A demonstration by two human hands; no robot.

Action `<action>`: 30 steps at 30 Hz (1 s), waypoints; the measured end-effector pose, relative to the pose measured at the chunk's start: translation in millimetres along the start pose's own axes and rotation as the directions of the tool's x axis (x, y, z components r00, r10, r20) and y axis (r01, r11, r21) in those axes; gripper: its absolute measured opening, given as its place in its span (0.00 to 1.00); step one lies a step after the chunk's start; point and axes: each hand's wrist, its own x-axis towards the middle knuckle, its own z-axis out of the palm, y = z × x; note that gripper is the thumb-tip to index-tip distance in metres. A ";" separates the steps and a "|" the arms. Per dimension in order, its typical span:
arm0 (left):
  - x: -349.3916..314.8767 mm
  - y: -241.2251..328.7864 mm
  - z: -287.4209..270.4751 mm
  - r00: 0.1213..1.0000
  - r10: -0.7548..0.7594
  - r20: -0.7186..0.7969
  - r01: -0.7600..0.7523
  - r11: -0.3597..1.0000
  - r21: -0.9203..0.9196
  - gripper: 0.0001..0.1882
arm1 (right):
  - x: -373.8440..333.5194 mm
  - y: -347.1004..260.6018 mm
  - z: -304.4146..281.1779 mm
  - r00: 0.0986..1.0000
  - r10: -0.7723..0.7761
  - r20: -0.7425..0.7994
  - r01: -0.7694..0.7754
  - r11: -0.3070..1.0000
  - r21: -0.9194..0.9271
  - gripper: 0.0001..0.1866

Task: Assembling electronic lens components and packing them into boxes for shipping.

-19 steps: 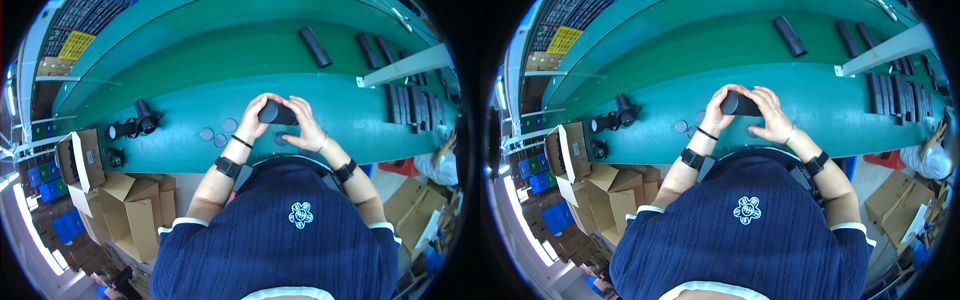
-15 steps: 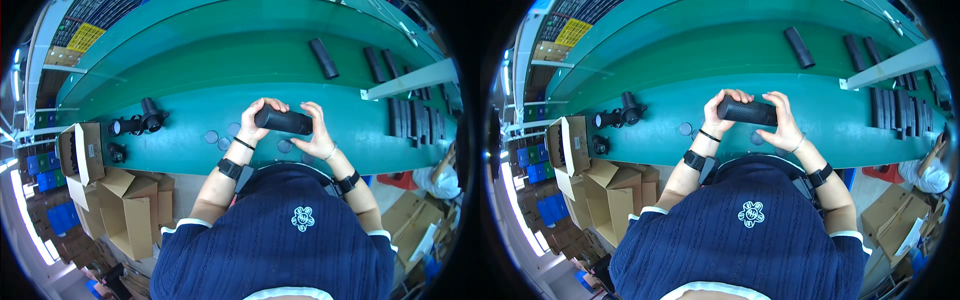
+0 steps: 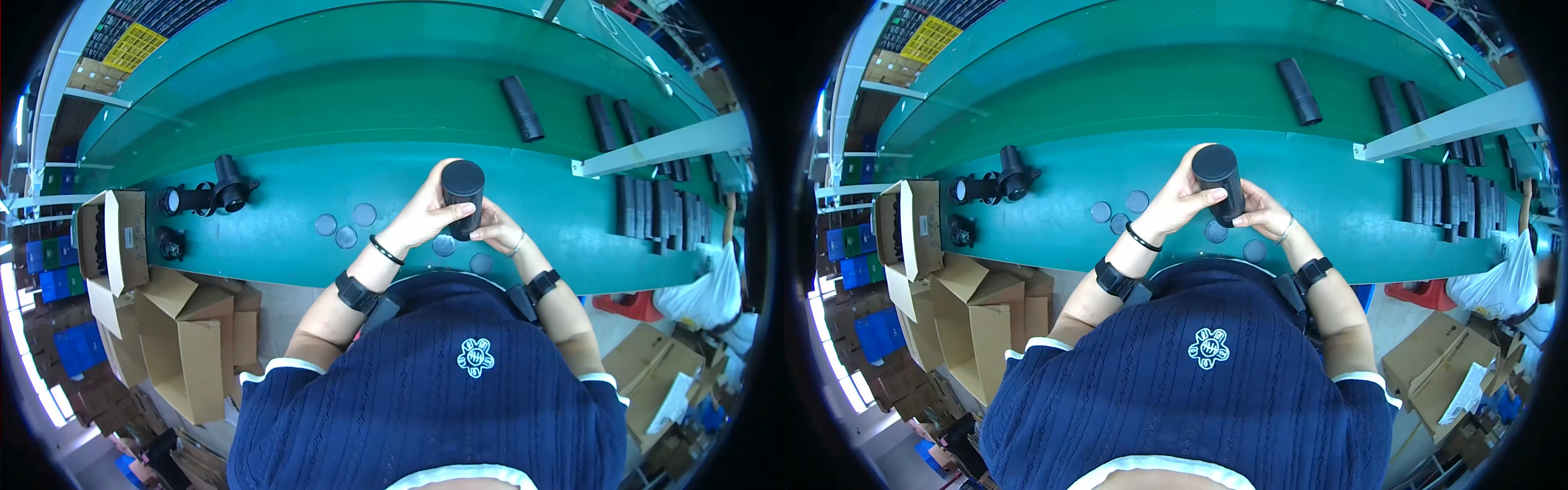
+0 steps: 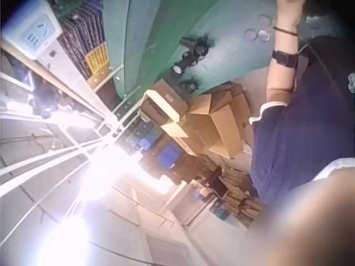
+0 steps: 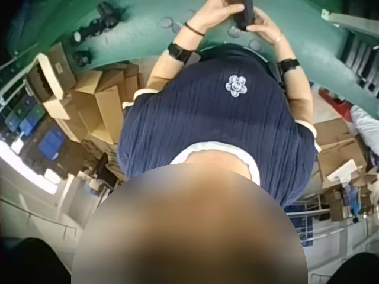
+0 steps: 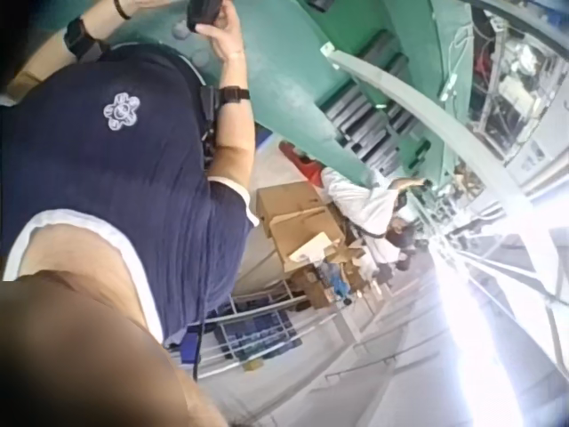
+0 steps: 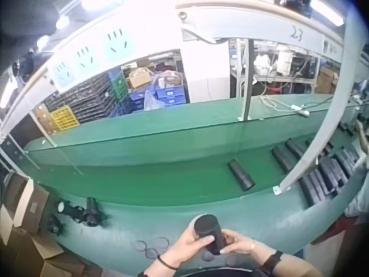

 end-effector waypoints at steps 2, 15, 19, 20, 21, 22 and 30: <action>1.3 -1.1 1.3 0.999 0.037 0.009 -0.038 0.997 0.069 0.38 | 2.0 1.6 -1.5 1.000 -0.011 0.004 0.011 1.000 -0.005 0.43; -41.5 -30.0 -66.0 0.825 -0.084 -0.559 0.223 0.957 0.185 0.12 | 139.9 -79.3 -115.9 0.618 -0.548 -0.563 -0.514 0.260 -0.817 0.34; -68.6 -34.5 -72.6 0.793 -0.154 -0.589 0.252 0.964 0.087 0.09 | 126.4 -79.0 -102.0 0.620 -0.615 -0.488 -0.552 0.101 -0.828 0.38; -74.0 -35.6 -76.3 0.798 -0.182 -0.574 0.261 0.963 0.059 0.09 | 109.8 -82.3 -82.5 0.638 -0.642 -0.425 -0.456 0.129 -0.881 0.37; -76.0 -37.0 -79.2 0.804 -0.212 -0.556 0.275 0.961 0.030 0.08 | 103.4 -69.8 -84.6 0.602 -0.735 -0.311 -0.371 0.087 -0.924 0.36; -74.9 -33.7 -76.2 0.824 -0.218 -0.522 0.281 0.959 0.045 0.08 | 86.4 -61.6 -83.9 0.585 -0.778 -0.229 -0.222 0.118 -0.968 0.31; -58.2 -32.0 -92.2 0.812 -0.506 -0.291 0.524 0.852 -0.020 0.08 | -188.3 78.4 -5.5 0.288 -0.706 -0.647 -0.415 0.517 -0.749 0.09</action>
